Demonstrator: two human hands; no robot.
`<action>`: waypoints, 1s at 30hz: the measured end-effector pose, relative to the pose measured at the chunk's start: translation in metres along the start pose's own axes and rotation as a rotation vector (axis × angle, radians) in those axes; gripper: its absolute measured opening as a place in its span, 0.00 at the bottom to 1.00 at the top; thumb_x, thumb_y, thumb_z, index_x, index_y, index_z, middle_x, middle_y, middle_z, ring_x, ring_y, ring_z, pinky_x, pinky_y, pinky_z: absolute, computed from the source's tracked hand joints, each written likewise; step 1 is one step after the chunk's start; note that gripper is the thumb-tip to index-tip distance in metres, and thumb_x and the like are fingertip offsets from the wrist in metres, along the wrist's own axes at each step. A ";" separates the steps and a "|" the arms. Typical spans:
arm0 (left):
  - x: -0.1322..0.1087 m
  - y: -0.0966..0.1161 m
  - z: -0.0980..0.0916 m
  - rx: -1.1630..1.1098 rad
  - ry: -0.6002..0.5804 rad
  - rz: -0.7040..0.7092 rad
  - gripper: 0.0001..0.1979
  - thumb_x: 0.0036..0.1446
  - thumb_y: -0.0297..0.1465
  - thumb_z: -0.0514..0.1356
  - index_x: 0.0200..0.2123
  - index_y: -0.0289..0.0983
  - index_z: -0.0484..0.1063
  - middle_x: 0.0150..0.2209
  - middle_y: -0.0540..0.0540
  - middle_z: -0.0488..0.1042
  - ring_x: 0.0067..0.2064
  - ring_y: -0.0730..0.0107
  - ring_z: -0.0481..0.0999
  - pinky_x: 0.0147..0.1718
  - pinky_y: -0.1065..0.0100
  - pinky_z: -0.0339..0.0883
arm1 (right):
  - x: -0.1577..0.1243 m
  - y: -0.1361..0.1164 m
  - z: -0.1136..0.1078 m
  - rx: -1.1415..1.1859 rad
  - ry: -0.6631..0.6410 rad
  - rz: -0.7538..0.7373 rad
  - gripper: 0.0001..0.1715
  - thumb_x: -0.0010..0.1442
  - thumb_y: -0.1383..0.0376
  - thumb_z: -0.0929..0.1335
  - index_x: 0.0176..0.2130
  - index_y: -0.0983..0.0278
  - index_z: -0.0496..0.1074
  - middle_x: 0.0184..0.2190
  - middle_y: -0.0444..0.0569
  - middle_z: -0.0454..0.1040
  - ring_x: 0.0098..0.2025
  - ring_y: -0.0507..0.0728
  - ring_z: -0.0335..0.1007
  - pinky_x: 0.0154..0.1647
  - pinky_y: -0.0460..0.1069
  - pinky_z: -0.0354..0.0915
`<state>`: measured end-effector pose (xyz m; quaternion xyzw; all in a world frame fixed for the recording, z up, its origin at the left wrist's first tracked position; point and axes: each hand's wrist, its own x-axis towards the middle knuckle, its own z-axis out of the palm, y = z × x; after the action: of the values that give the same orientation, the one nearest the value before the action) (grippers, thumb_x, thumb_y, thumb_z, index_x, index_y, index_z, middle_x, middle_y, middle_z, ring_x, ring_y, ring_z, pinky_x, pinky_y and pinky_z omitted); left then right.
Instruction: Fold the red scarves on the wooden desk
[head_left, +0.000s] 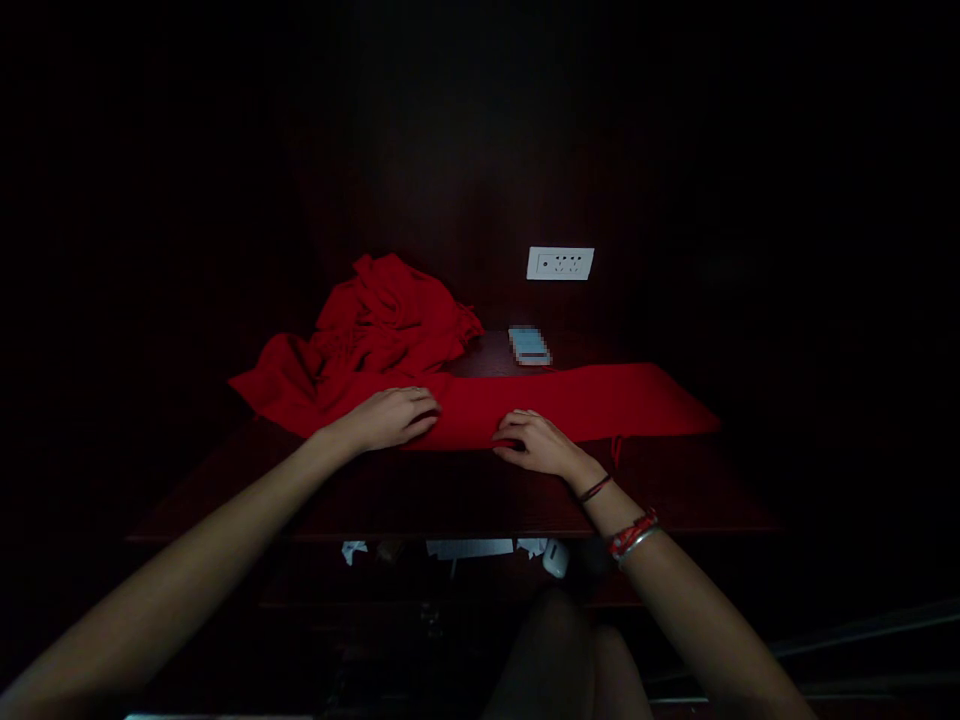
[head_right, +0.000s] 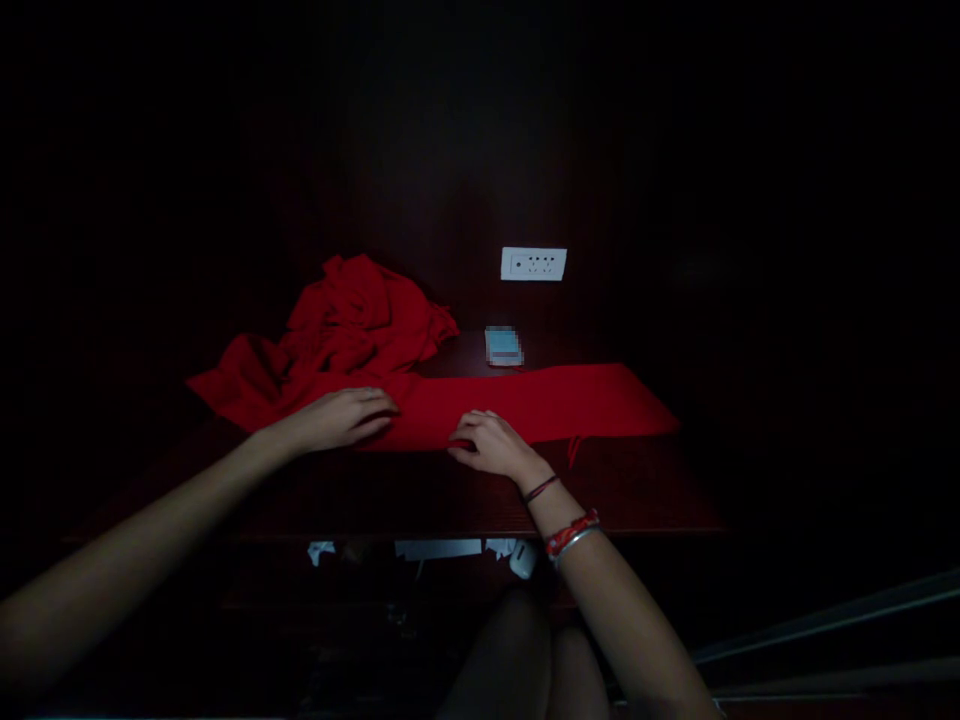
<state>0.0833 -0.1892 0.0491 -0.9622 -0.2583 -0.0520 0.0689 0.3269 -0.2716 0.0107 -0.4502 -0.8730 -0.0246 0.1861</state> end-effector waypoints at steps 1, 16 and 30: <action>0.011 0.005 0.008 -0.013 0.033 0.013 0.18 0.57 0.37 0.41 0.45 0.40 0.63 0.46 0.46 0.64 0.46 0.70 0.63 0.46 0.68 0.54 | 0.001 0.001 -0.001 0.004 -0.002 0.014 0.15 0.56 0.60 0.59 0.37 0.64 0.70 0.33 0.48 0.68 0.37 0.52 0.61 0.42 0.48 0.54; 0.036 0.001 0.046 -0.213 -0.293 -0.248 0.30 0.50 0.52 0.38 0.55 0.52 0.38 0.59 0.50 0.35 0.58 0.51 0.33 0.47 0.40 0.32 | 0.002 0.025 0.014 -0.045 -0.294 0.420 0.32 0.55 0.47 0.47 0.56 0.55 0.44 0.59 0.47 0.40 0.59 0.58 0.32 0.55 0.57 0.35; 0.068 0.005 0.064 -0.169 -0.185 -0.224 0.31 0.50 0.51 0.38 0.56 0.47 0.40 0.59 0.47 0.37 0.58 0.55 0.35 0.50 0.47 0.35 | 0.013 0.023 0.006 -0.021 -0.362 0.450 0.36 0.54 0.46 0.47 0.58 0.60 0.39 0.59 0.48 0.35 0.59 0.59 0.26 0.54 0.61 0.30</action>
<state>0.1479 -0.1498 -0.0051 -0.9304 -0.3640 0.0079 -0.0426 0.3361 -0.2464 0.0071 -0.6315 -0.7699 0.0887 0.0234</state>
